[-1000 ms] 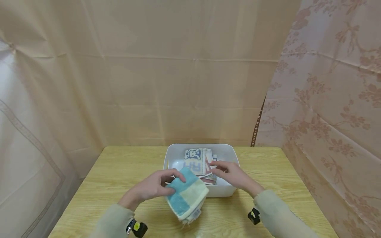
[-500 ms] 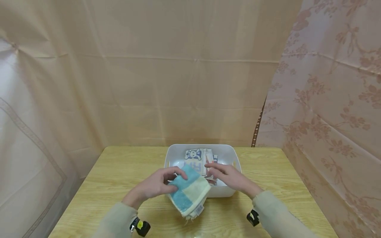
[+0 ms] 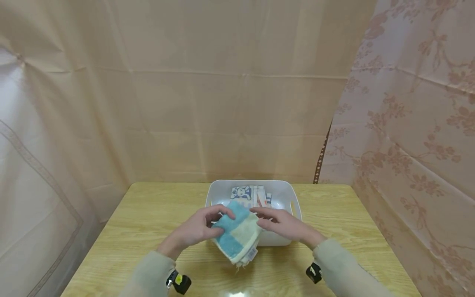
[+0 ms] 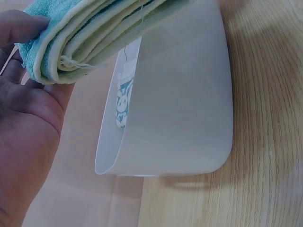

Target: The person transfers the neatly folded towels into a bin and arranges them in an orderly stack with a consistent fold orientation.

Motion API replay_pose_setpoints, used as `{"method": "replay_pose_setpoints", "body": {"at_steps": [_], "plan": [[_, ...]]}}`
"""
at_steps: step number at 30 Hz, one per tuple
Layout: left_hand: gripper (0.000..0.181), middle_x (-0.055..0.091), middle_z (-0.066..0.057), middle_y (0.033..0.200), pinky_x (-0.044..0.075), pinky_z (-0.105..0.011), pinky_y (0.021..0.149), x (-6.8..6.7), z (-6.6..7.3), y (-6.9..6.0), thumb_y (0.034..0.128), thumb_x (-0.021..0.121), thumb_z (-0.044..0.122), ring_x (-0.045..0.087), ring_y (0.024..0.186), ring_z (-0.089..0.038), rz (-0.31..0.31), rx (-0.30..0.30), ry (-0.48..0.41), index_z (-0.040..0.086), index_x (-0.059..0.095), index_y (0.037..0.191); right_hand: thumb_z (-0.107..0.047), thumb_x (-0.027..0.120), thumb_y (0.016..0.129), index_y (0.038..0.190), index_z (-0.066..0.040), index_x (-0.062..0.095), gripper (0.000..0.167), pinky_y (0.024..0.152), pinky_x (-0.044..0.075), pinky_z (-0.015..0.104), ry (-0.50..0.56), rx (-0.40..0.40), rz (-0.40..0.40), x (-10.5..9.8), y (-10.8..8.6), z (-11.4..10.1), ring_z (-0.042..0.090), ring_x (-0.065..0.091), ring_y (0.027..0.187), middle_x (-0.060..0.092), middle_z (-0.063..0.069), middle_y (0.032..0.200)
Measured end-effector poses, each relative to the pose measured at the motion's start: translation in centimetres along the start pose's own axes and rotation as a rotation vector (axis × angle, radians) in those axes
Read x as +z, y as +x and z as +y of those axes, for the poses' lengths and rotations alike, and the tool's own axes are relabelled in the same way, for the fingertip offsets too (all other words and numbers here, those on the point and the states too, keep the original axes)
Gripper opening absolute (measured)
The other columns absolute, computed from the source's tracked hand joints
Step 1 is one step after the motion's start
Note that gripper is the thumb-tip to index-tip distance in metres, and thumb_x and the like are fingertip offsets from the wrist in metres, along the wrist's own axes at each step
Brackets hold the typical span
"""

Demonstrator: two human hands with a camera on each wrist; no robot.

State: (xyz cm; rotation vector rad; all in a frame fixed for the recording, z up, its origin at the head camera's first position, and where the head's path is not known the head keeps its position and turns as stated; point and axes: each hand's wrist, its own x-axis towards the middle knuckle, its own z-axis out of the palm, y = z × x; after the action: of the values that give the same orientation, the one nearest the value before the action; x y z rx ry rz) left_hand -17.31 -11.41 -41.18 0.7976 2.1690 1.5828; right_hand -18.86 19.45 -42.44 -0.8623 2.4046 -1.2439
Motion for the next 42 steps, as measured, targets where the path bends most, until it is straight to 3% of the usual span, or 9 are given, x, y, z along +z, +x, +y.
{"method": "replay_pose_setpoints", "body": {"at_steps": [7,14,20,30,42], "plan": [[0.036,0.054,-0.010,0.135,0.054,-0.038,0.089,0.3,0.1,0.2,0.0898,0.067,0.000,0.056,0.111,-0.029,0.012,0.037,-0.030,0.016,0.065,0.122,-0.038,0.055,0.106,0.154,-0.013,0.046,0.055,0.095,0.053,0.039,0.009,0.032,0.004,0.2,0.0,0.0,0.024,0.063,0.113,0.066,0.007,0.129],[0.036,0.054,-0.010,0.135,0.055,-0.037,0.090,0.5,0.1,0.2,0.0887,0.066,-0.002,0.057,0.111,-0.029,0.022,0.072,-0.042,0.013,0.065,0.122,-0.037,0.059,0.104,0.155,-0.012,0.044,0.059,0.101,0.051,0.041,0.128,0.064,-0.004,0.7,0.0,0.3,0.025,0.060,0.120,0.063,0.007,0.133],[0.038,0.054,-0.010,0.138,0.056,-0.040,0.090,0.5,-0.2,0.2,0.0906,0.068,0.002,0.060,0.111,-0.031,0.050,0.009,-0.044,0.016,0.065,0.125,-0.030,0.067,0.100,0.148,-0.008,0.052,0.056,0.097,0.052,0.031,0.153,0.050,0.051,0.7,0.2,0.4,0.024,0.060,0.118,0.065,0.008,0.130],[0.037,0.053,-0.015,0.142,0.059,-0.041,0.085,0.7,-0.6,0.4,0.0948,0.071,0.018,0.064,0.110,-0.030,0.119,-0.064,-0.098,0.017,0.063,0.131,-0.035,0.067,0.100,0.146,-0.018,0.055,0.051,0.099,0.054,0.037,0.252,0.087,0.143,0.3,0.5,0.1,0.024,0.061,0.121,0.059,0.007,0.142],[0.038,0.056,-0.011,0.142,0.060,-0.036,0.074,1.4,-0.9,1.3,0.0927,0.077,0.032,0.069,0.089,-0.022,0.206,-0.155,-0.065,0.026,0.070,0.130,-0.037,0.066,0.100,0.149,-0.019,0.051,0.054,0.087,0.056,0.034,0.297,0.144,0.242,0.0,0.7,-0.3,0.024,0.065,0.105,0.062,0.011,0.122]]}}
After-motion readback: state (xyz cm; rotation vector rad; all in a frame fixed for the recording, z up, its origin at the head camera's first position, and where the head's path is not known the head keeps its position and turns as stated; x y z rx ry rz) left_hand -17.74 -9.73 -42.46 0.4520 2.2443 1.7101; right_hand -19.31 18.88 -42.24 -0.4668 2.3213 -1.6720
